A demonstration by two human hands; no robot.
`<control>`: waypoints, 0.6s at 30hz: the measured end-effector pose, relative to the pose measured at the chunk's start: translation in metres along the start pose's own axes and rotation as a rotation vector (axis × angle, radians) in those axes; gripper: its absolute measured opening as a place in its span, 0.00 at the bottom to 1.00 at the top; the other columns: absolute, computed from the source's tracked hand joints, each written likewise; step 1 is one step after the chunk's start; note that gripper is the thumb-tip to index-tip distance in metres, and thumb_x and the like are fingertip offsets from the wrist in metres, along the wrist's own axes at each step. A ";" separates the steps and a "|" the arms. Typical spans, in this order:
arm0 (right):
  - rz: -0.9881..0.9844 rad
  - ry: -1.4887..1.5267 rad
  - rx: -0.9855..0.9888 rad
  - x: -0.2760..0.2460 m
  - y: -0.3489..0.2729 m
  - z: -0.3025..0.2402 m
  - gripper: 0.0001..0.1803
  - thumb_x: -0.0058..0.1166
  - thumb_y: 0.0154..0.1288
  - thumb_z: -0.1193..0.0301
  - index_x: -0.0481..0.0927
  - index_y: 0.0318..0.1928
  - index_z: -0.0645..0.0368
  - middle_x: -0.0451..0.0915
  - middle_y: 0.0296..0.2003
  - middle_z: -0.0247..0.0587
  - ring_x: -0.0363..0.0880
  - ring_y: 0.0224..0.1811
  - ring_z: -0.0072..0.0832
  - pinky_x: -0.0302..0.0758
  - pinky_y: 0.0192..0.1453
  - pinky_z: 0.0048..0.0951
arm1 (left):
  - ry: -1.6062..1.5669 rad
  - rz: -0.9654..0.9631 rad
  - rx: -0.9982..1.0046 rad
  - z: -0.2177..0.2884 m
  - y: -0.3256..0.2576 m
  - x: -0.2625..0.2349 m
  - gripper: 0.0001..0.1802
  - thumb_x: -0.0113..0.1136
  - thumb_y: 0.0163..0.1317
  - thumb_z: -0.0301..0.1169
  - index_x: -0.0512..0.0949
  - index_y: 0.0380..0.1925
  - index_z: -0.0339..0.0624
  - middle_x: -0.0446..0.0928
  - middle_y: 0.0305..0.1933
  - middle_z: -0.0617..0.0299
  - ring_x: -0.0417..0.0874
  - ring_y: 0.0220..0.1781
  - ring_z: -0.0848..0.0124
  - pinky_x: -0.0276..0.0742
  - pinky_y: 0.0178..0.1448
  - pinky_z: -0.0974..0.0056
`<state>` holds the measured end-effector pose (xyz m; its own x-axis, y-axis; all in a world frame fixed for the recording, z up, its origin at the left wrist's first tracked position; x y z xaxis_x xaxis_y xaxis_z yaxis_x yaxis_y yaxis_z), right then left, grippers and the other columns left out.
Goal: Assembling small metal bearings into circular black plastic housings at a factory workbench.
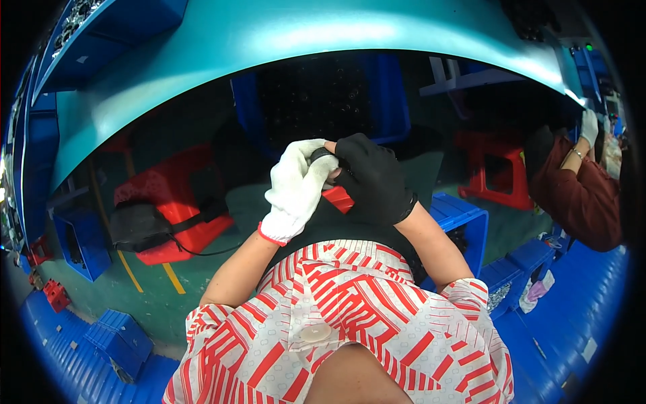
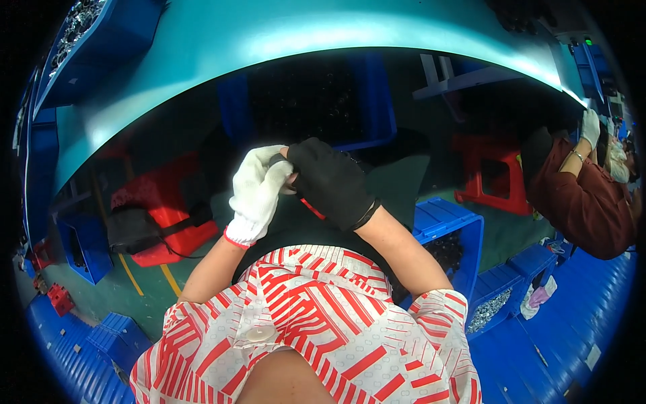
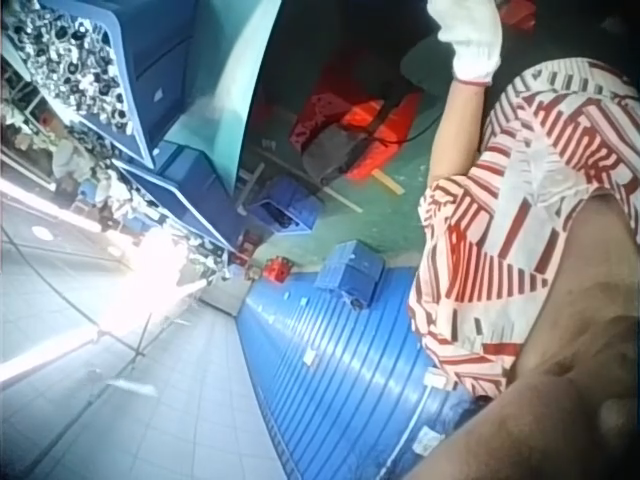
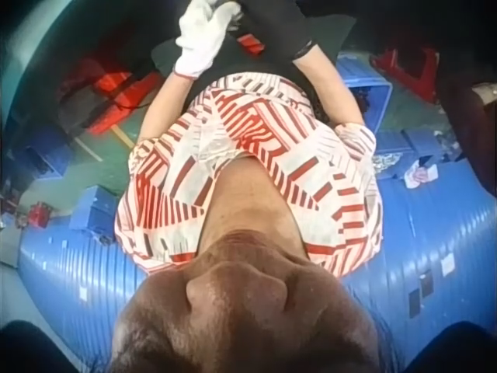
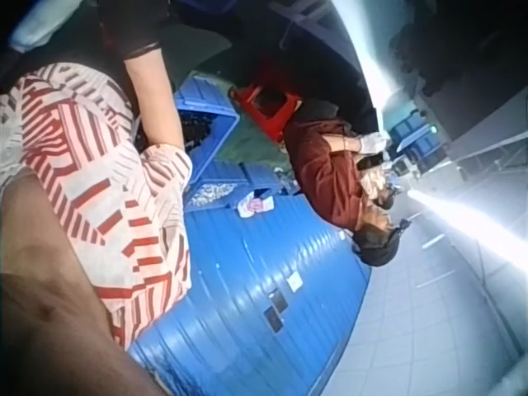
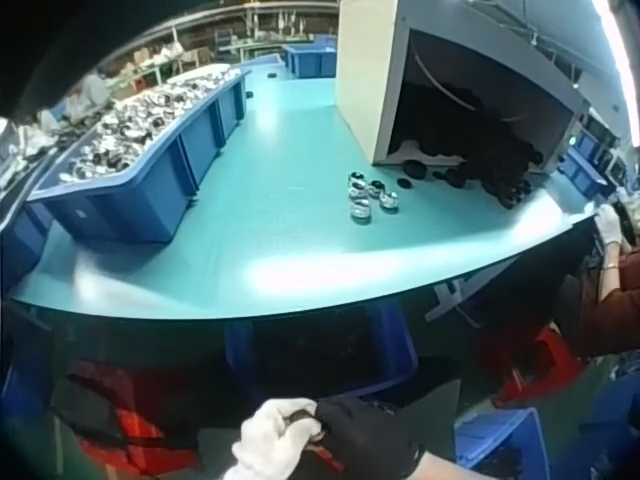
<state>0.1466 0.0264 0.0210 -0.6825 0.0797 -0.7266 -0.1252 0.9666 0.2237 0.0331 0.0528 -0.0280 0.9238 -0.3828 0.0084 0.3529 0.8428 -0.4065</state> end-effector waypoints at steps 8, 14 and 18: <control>-0.046 -0.042 -0.035 0.001 0.000 0.010 0.21 0.60 0.54 0.75 0.75 0.51 0.55 0.77 0.42 0.42 0.77 0.45 0.39 0.76 0.45 0.34 | -0.090 -0.022 0.147 -0.013 0.002 0.003 0.21 0.59 0.60 0.24 0.71 0.54 0.32 0.79 0.44 0.54 0.83 0.45 0.68 0.80 0.50 0.68; 0.077 0.150 0.071 -0.011 0.007 0.007 0.22 0.61 0.55 0.73 0.75 0.52 0.56 0.76 0.45 0.43 0.78 0.45 0.39 0.76 0.45 0.33 | -0.278 -0.014 -0.022 -0.011 0.007 -0.008 0.18 0.56 0.64 0.26 0.71 0.52 0.31 0.78 0.46 0.54 0.84 0.41 0.68 0.81 0.47 0.68; -0.037 0.183 0.128 0.009 -0.002 0.019 0.22 0.62 0.54 0.72 0.76 0.51 0.56 0.77 0.43 0.43 0.79 0.42 0.38 0.76 0.42 0.32 | -0.561 -0.107 -0.152 -0.028 0.005 0.008 0.18 0.53 0.66 0.24 0.69 0.54 0.29 0.77 0.46 0.53 0.83 0.44 0.71 0.82 0.46 0.69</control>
<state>0.1545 0.0297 0.0022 -0.8000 0.0090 -0.5999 -0.0683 0.9920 0.1059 0.0379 0.0436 -0.0555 0.8363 -0.1695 0.5214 0.4616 0.7309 -0.5027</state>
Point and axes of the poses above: each hand's wrist, its own y-axis towards the middle knuckle, its own x-axis out of the palm, z = x × y, the point moved 8 cm from there along y, towards the middle knuckle
